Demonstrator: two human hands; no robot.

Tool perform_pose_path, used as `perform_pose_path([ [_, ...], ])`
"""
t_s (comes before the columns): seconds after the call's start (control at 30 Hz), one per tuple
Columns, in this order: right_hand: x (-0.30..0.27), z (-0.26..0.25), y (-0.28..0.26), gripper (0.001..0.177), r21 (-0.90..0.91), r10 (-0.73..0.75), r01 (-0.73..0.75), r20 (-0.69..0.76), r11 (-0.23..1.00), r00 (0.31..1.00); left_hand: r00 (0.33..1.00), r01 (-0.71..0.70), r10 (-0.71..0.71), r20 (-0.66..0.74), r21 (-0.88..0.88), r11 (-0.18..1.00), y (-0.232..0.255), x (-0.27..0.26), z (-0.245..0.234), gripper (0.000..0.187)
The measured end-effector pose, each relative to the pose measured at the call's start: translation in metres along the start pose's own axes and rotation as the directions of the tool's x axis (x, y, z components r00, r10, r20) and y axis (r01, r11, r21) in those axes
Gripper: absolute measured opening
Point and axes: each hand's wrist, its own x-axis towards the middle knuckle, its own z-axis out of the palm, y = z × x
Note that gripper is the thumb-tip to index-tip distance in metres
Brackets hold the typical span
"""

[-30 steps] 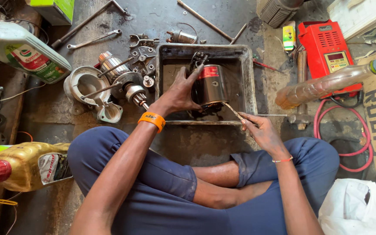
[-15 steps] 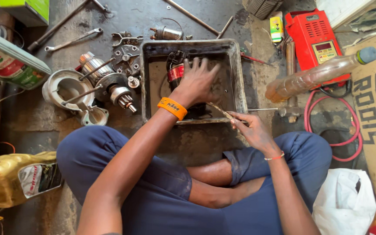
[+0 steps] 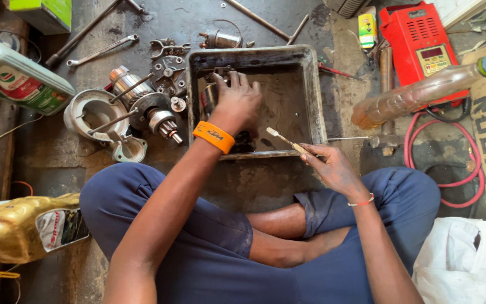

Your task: The person scrubs a cylindrical metal part with a brush while it is submerged in a liquid-filled tray. They rotate the part to clean different sides and dip the brush into the liquid repeatedly.

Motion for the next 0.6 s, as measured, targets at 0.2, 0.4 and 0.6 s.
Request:
perform_pose_path([
  [0.2, -0.002, 0.002, 0.001, 0.036, 0.019, -0.062, 0.062, -0.017, 0.998, 0.998, 0.999, -0.051, 0.052, 0.013, -0.104, 0.993, -0.009, 0.004, 0.01, 0.126],
  [0.4, 0.0, 0.001, 0.009, 0.039, -0.002, 0.011, -0.011, -0.027, 1.0, 1.0, 0.974, -0.15, 0.069, -0.217, -0.381, 0.912, -0.02, -0.014, 0.009, 0.119],
  [0.6, 0.001, 0.003, 0.009, 0.043, 0.044, 0.069, -0.068, -0.028, 0.997, 0.997, 0.938, -0.247, 0.036, -0.346, -0.588, 0.771, 0.003, 0.0, 0.014, 0.119],
])
